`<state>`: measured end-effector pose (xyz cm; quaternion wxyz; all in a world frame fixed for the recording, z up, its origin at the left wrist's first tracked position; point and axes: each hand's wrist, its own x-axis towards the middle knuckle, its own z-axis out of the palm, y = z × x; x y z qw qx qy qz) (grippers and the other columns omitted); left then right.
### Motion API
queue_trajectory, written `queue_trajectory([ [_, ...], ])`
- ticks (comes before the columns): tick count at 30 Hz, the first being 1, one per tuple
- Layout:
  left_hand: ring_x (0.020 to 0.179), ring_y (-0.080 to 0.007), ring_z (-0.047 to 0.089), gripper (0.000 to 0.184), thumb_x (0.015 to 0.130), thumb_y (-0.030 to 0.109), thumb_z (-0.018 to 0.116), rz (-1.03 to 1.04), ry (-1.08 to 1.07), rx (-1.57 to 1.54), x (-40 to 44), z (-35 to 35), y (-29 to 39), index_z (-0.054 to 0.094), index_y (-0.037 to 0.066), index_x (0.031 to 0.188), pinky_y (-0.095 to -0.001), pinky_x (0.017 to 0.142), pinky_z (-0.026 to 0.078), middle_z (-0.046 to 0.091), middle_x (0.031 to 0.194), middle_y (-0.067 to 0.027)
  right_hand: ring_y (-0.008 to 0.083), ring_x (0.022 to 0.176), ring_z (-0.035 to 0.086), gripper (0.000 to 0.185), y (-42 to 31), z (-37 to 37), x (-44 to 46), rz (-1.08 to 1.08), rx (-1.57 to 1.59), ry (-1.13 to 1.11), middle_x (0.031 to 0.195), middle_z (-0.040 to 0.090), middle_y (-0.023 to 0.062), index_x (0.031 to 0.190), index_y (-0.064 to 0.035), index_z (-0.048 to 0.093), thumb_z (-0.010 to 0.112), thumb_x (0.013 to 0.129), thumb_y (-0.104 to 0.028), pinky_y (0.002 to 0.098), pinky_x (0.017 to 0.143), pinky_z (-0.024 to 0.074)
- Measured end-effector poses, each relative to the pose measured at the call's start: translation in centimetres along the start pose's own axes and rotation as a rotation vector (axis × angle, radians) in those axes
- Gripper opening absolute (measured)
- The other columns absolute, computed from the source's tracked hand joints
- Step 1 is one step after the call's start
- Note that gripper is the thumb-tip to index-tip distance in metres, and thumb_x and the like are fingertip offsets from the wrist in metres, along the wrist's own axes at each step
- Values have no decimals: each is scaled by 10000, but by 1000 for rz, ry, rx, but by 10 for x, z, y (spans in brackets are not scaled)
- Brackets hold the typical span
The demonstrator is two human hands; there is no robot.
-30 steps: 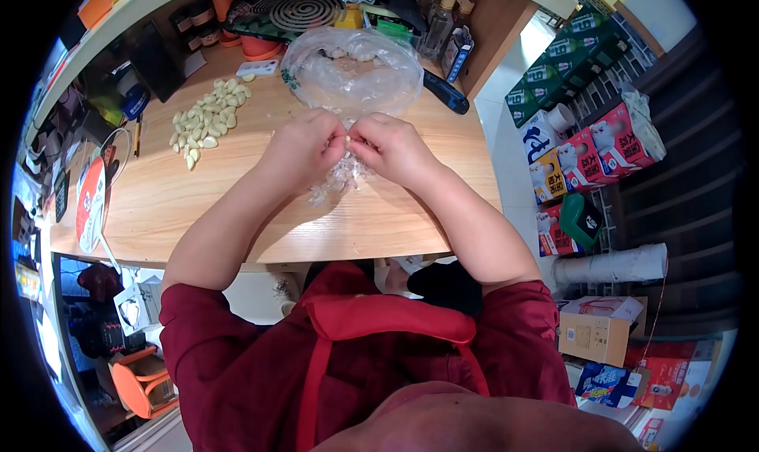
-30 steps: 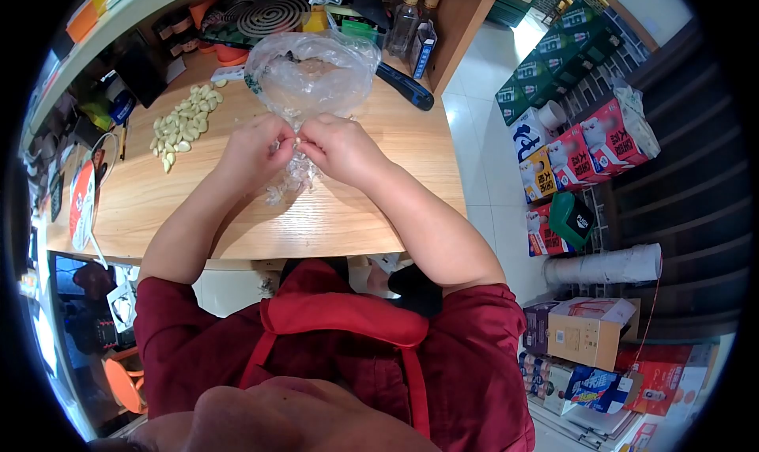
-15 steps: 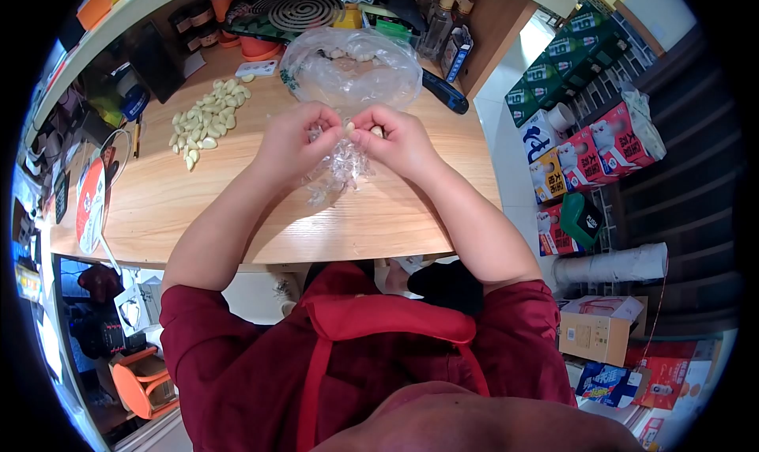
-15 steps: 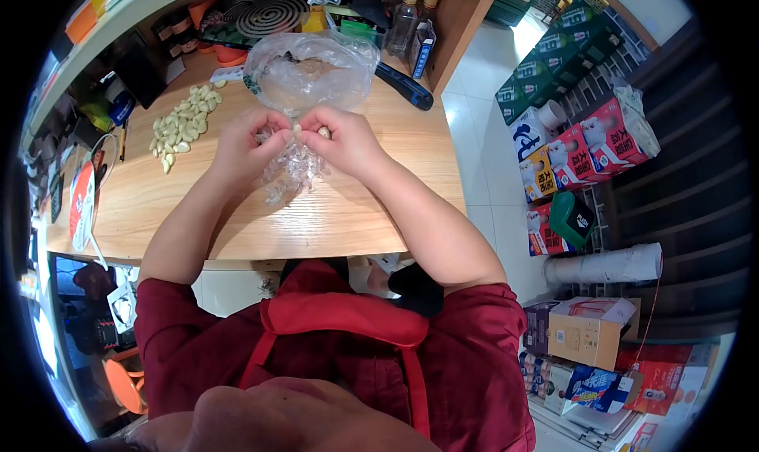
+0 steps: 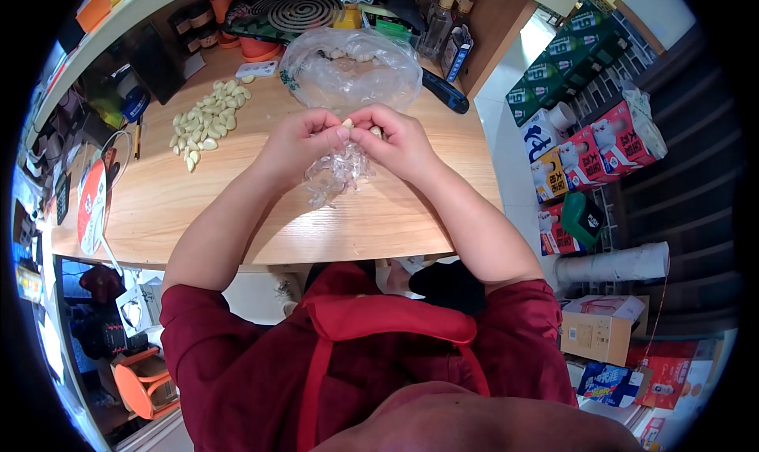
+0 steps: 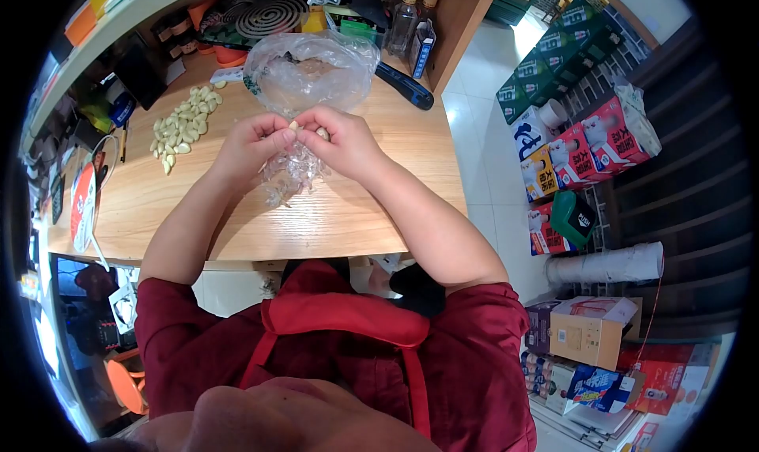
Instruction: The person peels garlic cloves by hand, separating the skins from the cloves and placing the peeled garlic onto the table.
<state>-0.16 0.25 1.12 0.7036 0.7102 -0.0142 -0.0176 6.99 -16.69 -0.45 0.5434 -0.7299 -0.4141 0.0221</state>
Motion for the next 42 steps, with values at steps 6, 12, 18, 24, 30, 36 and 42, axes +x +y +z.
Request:
queue_trajectory([
  [6,672,-41,467,106,829,113,583,97,32,450,-2,2,-2,575,11,857,-192,590,379,548,729,24,151,647,554,194,3,-1,1,8,-17,-46,739,603,62,845,-56,589,594,828,-250,272,591,441],
  [12,656,-49,475,154,818,179,613,151,-72,363,-4,1,-2,583,28,822,-216,582,407,558,712,13,84,609,471,240,-1,-6,2,41,0,-220,640,524,10,753,-37,544,516,888,-234,222,563,390],
  [18,658,-46,467,116,826,142,603,61,-151,208,-7,0,-2,568,35,797,-211,572,399,549,722,24,75,587,463,252,-5,-9,0,198,314,-321,643,519,-4,759,-41,558,508,895,-247,205,535,378],
  [24,644,-55,457,107,810,114,611,117,-194,274,-8,-2,-3,560,25,783,-224,564,393,534,704,17,75,596,473,236,-1,-8,-3,412,577,-378,686,532,10,823,-35,579,515,890,-252,193,511,371],
  [30,632,-101,466,79,787,82,612,294,-165,439,-8,-1,-2,560,23,780,-252,565,392,526,683,-21,77,609,465,265,-3,-8,-5,538,732,-401,723,528,29,871,-26,568,517,887,-286,182,504,352],
  [36,616,-119,472,73,783,80,614,389,-209,534,-7,-3,-3,565,25,786,-256,560,389,521,673,-37,71,538,435,277,1,-10,-5,602,808,-441,718,524,46,877,-22,564,538,874,-298,174,445,313],
  [42,621,-133,495,80,782,83,611,584,-217,651,-3,-5,-6,561,32,817,-264,571,402,518,673,-51,59,475,399,269,9,-13,-4,647,934,-506,691,523,43,879,-25,566,541,872,-293,171,405,278],
])
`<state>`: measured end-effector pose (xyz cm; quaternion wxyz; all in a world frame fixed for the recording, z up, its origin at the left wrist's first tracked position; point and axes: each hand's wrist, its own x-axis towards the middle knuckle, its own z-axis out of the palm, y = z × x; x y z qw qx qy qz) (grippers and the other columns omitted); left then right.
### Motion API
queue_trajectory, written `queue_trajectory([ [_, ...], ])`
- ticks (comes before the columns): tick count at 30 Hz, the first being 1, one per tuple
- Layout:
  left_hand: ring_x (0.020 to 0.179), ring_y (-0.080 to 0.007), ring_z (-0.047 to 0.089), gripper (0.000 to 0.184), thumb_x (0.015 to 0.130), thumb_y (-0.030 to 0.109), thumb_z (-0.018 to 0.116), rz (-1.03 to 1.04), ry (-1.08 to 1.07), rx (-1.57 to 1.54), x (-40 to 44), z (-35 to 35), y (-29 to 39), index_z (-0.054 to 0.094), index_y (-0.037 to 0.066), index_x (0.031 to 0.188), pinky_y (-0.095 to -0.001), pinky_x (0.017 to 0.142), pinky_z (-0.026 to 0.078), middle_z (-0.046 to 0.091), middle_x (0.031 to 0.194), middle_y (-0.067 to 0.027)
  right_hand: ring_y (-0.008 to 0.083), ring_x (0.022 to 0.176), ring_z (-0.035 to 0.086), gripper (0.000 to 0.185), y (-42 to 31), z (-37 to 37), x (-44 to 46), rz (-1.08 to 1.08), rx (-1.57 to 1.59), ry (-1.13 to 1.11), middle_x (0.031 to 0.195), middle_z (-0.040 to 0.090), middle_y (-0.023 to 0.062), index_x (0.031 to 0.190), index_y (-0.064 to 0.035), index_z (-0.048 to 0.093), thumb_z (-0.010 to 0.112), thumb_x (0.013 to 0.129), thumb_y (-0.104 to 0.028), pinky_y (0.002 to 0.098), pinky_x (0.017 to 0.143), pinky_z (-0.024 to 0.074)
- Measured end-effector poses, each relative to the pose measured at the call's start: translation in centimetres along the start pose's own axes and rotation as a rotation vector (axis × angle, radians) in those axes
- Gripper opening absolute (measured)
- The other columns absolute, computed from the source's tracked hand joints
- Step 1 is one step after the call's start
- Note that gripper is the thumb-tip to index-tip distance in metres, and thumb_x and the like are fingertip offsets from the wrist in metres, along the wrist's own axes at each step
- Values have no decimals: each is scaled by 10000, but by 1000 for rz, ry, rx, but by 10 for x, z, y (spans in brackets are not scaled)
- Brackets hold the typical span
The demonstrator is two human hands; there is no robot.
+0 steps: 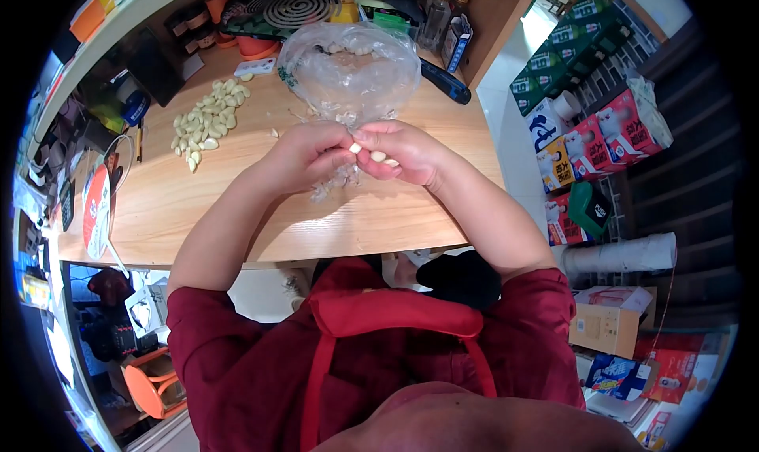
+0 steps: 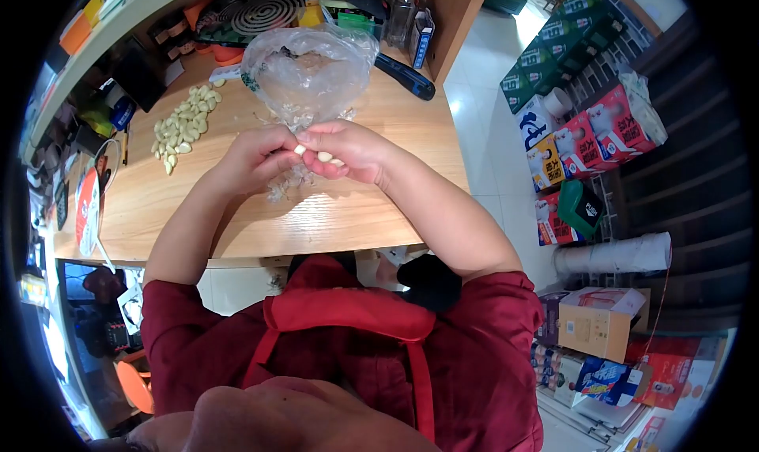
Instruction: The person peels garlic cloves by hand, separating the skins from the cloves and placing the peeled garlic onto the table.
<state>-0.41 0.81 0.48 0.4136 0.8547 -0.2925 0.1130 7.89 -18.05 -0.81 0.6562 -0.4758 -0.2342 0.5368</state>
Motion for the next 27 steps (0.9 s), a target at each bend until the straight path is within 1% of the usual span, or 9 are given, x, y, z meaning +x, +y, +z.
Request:
queue_trajectory([
  [3,640,-118,512,91,791,92,602,-130,110,-26,0,3,4,556,33,842,-266,585,415,539,690,-43,59,494,416,268,-3,9,-1,-62,-61,131,676,524,24,873,-27,569,539,873,-294,168,426,304],
  [5,678,-89,516,86,804,69,590,-328,112,-156,1,1,2,558,20,866,-239,612,421,553,735,-15,60,505,425,265,-2,13,4,-156,-183,260,672,526,10,864,-30,574,538,875,-292,171,443,328],
  [6,696,-75,519,85,811,57,584,-428,112,-222,1,0,2,558,13,878,-225,626,425,560,758,-1,60,511,431,266,-1,12,6,-190,-224,260,669,528,6,854,-31,577,536,876,-293,176,452,340],
  [8,704,-62,517,85,807,53,587,-408,135,-218,3,0,3,564,8,874,-215,631,427,568,773,3,61,523,441,269,3,10,8,-260,-300,262,664,530,-3,834,-33,584,532,879,-294,185,470,366],
  [11,707,-58,519,94,799,54,595,-415,165,-203,4,0,2,575,1,874,-207,639,430,580,776,-1,62,531,457,281,3,9,11,-315,-408,349,650,537,2,796,-32,592,528,882,-292,198,479,388],
  [18,693,-60,522,90,770,27,592,-461,232,-190,3,3,-2,589,-5,855,-208,625,431,587,766,-13,58,551,481,280,5,9,12,-379,-529,392,630,548,-1,783,-28,599,527,880,-281,194,496,401],
  [23,696,-66,530,60,761,3,575,-525,266,-339,2,3,-3,569,2,821,-207,626,433,573,761,-24,55,556,476,265,5,15,11,-407,-690,387,636,553,1,799,-33,598,516,886,-270,196,517,402],
  [24,698,-67,532,58,763,0,570,-536,267,-376,2,3,-3,563,4,820,-206,626,433,570,764,-25,55,558,473,262,5,15,11,-396,-641,367,642,553,1,802,-33,596,513,888,-267,196,519,399],
  [27,709,-68,538,66,779,-1,556,-515,258,-668,1,2,-3,549,9,844,-203,630,433,565,782,-25,55,562,462,257,3,15,9,-368,-507,309,660,554,-1,811,-34,589,502,894,-262,193,519,389],
])
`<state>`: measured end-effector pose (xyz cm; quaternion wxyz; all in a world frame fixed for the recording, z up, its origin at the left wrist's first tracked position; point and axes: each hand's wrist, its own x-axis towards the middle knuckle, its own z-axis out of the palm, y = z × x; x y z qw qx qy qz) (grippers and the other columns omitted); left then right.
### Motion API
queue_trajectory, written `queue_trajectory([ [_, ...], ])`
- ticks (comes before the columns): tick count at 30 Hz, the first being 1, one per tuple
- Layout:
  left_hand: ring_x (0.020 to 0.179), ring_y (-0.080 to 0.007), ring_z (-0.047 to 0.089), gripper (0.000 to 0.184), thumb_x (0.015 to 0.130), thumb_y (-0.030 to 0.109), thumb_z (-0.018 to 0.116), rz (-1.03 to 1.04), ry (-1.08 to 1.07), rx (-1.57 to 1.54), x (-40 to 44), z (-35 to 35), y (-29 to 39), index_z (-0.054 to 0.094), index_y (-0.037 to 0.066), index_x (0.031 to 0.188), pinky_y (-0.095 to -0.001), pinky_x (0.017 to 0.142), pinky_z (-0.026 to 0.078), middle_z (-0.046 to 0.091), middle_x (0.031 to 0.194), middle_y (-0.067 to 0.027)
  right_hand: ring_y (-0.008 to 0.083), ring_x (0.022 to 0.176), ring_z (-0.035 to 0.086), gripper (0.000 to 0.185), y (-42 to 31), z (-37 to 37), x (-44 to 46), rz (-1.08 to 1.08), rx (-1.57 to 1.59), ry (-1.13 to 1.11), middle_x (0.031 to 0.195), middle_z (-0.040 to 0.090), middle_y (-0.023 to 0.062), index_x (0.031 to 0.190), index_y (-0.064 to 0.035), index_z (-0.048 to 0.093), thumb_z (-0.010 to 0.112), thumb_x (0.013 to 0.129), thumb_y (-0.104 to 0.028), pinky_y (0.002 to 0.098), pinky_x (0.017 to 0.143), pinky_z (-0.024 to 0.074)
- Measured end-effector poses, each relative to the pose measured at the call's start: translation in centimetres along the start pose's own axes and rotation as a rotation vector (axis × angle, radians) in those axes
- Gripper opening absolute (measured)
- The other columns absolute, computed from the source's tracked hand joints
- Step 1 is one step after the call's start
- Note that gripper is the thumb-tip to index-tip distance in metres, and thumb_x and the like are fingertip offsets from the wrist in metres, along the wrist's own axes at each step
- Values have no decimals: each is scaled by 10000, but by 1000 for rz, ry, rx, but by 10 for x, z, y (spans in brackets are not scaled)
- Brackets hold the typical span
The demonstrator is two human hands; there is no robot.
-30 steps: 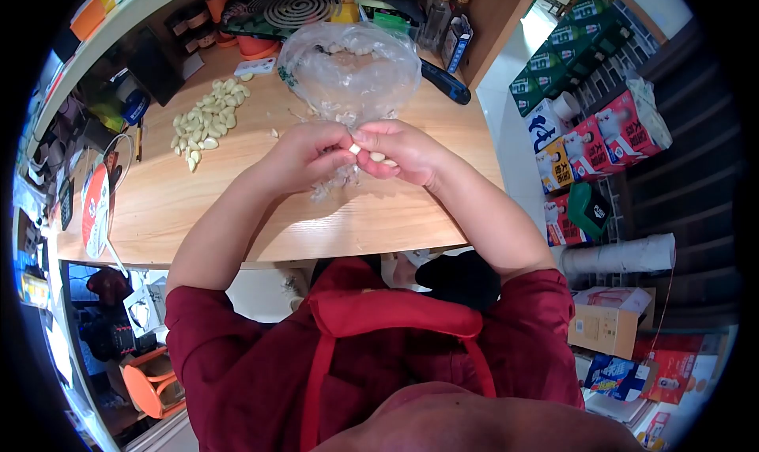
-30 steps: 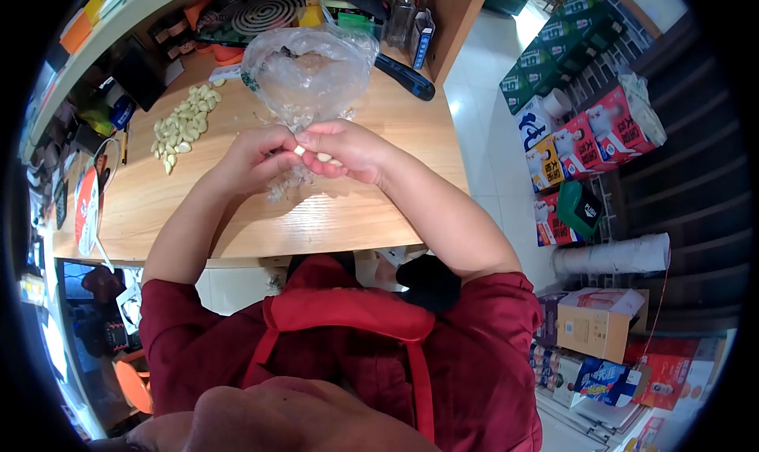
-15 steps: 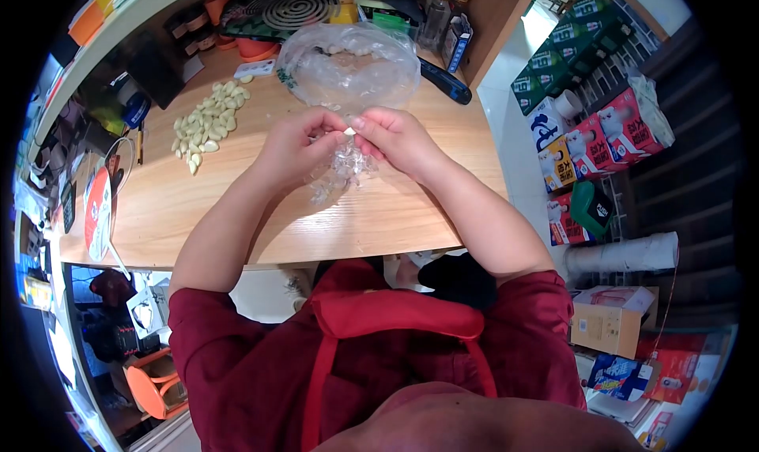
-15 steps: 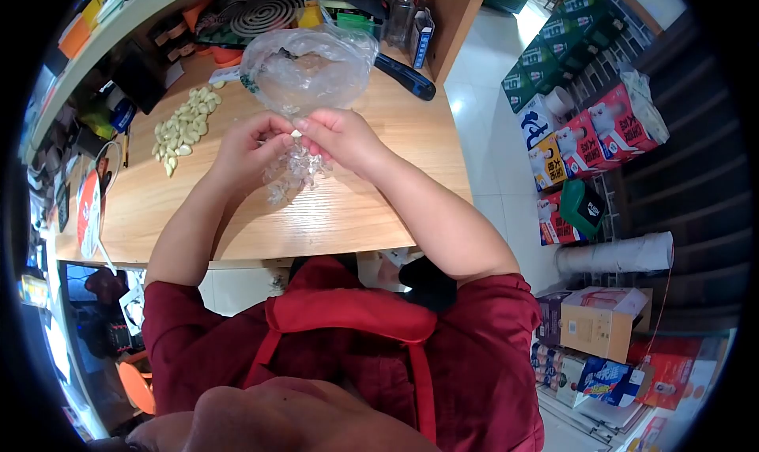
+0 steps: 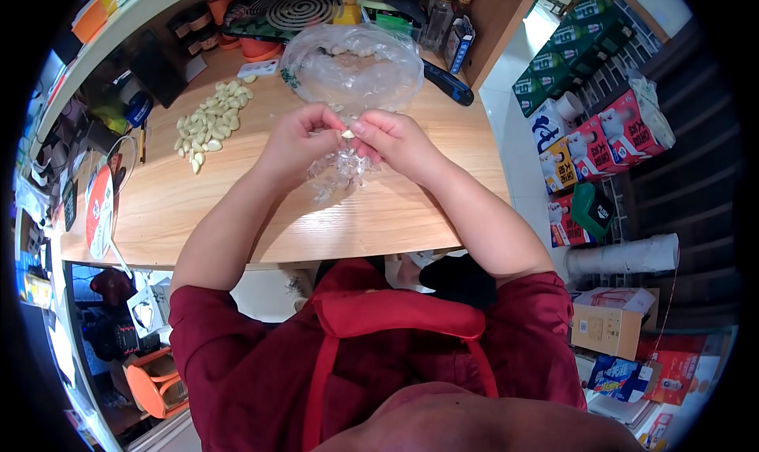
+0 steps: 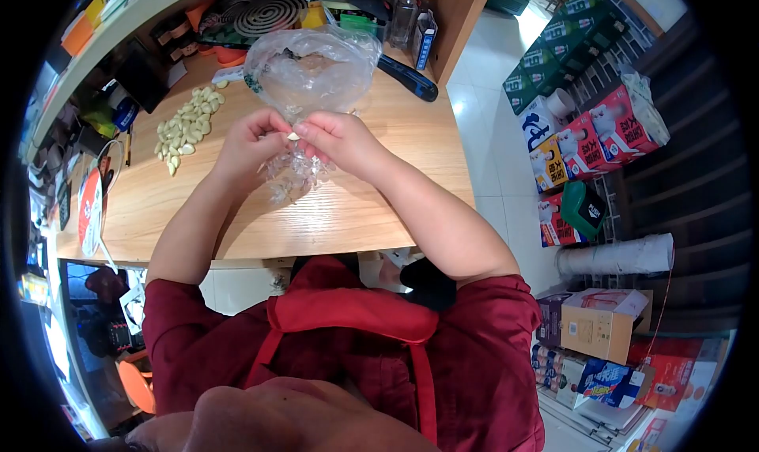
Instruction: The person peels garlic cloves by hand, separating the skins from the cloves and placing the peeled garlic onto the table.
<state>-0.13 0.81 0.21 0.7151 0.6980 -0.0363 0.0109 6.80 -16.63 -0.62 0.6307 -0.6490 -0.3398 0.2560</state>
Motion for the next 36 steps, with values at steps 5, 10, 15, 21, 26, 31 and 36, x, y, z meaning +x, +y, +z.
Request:
queue_trajectory([
  [5,747,-80,546,68,799,19,555,-13,-34,-110,-2,3,8,552,13,866,-207,651,438,562,797,-21,51,563,445,261,-2,-3,0,43,152,-69,675,547,-6,809,-38,575,495,901,-269,184,509,372],
  [10,762,-74,537,83,823,49,562,16,-11,-47,-2,3,7,563,17,899,-203,664,430,566,822,-16,47,561,438,251,-1,-3,1,47,185,-68,675,544,-4,805,-44,561,500,901,-268,180,511,367],
  [15,759,-67,523,90,819,63,582,25,18,14,-3,4,9,579,14,895,-203,679,425,574,842,-18,46,571,443,233,-3,-5,0,74,248,-82,688,549,0,812,-48,555,507,897,-259,176,514,364],
  [21,740,-66,517,72,823,70,583,122,23,190,-2,3,6,572,17,870,-204,662,423,569,822,-6,46,573,445,187,1,-6,1,83,322,-103,703,551,0,856,-48,551,566,864,-234,172,507,357],
  [26,658,-68,513,87,834,95,568,363,52,511,0,4,2,542,13,836,-214,588,425,559,748,-19,41,581,445,191,3,-3,2,66,252,-73,693,527,-18,891,-43,540,642,808,-182,175,500,356],
  [31,599,-83,492,90,839,104,554,457,119,611,-2,6,4,519,21,835,-225,548,408,539,692,-26,38,593,449,177,-1,-1,1,41,260,-81,713,523,-26,901,-51,534,635,810,-164,171,511,360],
  [36,585,-103,481,81,853,104,527,572,163,659,-2,5,1,502,29,867,-234,548,406,534,721,-33,36,604,460,158,0,-2,1,34,296,-107,734,533,-29,908,-69,531,622,820,-163,170,524,365],
])
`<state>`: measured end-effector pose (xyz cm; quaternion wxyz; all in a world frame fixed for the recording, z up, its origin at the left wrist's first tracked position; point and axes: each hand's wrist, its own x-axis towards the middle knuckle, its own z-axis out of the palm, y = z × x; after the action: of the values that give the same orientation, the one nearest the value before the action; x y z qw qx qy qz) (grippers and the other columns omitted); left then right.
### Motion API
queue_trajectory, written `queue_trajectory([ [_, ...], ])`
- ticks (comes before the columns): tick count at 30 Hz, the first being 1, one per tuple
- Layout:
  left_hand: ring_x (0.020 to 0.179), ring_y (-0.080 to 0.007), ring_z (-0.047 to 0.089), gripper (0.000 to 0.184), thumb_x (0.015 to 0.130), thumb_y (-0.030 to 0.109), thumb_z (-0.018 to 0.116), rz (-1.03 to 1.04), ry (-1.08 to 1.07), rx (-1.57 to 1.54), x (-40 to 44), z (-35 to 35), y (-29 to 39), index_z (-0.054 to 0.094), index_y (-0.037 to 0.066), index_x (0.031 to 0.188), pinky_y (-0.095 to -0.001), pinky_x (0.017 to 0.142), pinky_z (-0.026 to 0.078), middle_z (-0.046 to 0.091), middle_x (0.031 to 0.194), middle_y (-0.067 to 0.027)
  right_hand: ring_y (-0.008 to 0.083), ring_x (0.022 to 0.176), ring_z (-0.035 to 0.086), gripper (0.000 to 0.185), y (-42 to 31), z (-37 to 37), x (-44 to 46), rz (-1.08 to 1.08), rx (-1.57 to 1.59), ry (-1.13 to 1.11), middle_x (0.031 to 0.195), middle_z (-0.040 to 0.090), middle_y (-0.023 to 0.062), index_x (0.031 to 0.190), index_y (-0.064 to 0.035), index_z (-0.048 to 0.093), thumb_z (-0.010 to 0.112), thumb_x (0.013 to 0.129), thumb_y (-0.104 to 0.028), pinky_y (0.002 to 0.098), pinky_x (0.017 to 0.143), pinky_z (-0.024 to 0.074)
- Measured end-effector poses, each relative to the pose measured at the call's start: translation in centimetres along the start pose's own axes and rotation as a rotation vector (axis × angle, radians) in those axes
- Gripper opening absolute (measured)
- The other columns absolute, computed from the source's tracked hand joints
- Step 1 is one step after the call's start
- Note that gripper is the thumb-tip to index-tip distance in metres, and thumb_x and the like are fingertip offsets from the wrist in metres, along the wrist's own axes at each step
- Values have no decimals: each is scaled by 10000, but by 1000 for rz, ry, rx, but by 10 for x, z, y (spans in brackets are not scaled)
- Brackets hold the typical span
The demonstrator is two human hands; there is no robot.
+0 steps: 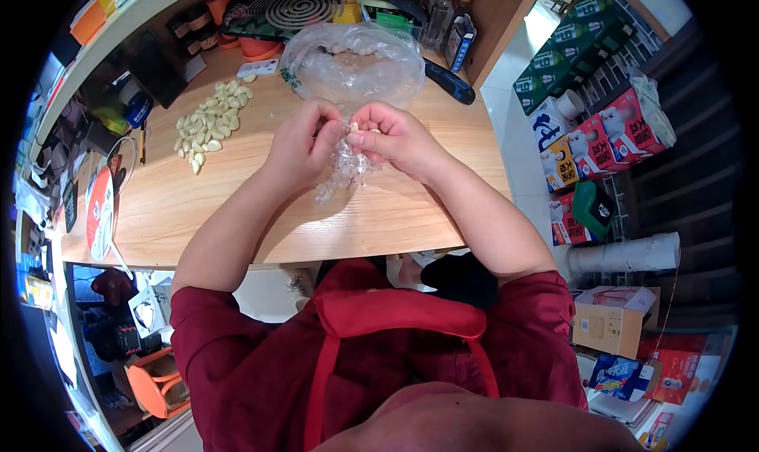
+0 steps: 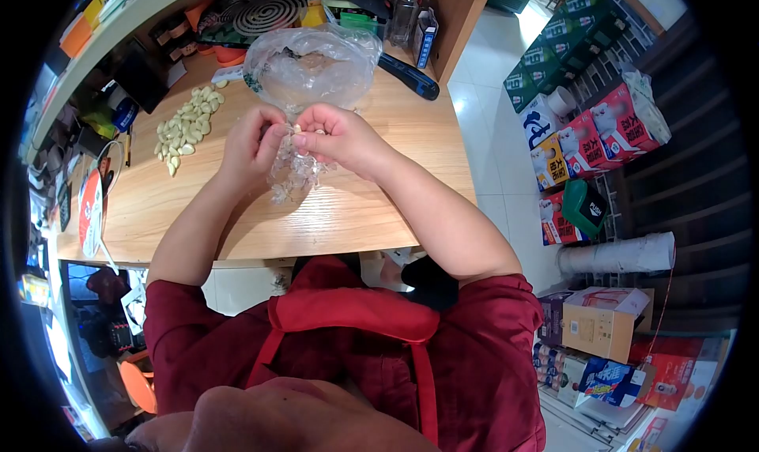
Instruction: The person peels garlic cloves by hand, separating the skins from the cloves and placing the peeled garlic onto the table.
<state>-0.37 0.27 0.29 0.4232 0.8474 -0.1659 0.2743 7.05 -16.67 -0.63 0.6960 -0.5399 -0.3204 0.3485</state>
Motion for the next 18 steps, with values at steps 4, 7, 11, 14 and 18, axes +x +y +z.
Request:
queue_trajectory([
  [4,615,-110,498,83,852,94,523,9,67,-32,-2,0,-3,494,26,889,-241,559,417,534,752,-43,35,609,466,149,-2,0,-1,1,3,-20,741,543,-27,910,-78,531,609,829,-176,173,530,370],
  [7,639,-109,507,79,839,66,534,-43,151,-166,-1,-1,-6,494,21,891,-241,574,422,531,749,-42,35,617,472,144,-2,-1,-2,13,29,-29,745,552,-25,906,-83,532,604,832,-183,172,534,372],
  [11,661,-76,495,61,834,49,554,-187,151,-201,6,-8,-8,506,16,852,-208,608,412,531,777,-12,35,628,483,149,-4,-4,-3,35,42,-5,747,559,-24,910,-83,535,614,824,-176,166,540,373],
  [14,668,-69,497,57,817,38,579,-259,7,-94,5,-4,-6,533,5,825,-204,614,411,543,798,-8,37,634,490,167,-2,-5,-3,8,54,2,756,564,-20,917,-77,541,638,804,-153,168,545,384],
  [18,696,-62,512,54,806,46,599,-197,-39,-21,6,-5,-4,588,4,838,-205,632,415,560,809,-5,49,677,517,171,2,-5,0,-52,-79,94,785,571,-14,904,-65,549,658,784,-121,178,580,418],
])
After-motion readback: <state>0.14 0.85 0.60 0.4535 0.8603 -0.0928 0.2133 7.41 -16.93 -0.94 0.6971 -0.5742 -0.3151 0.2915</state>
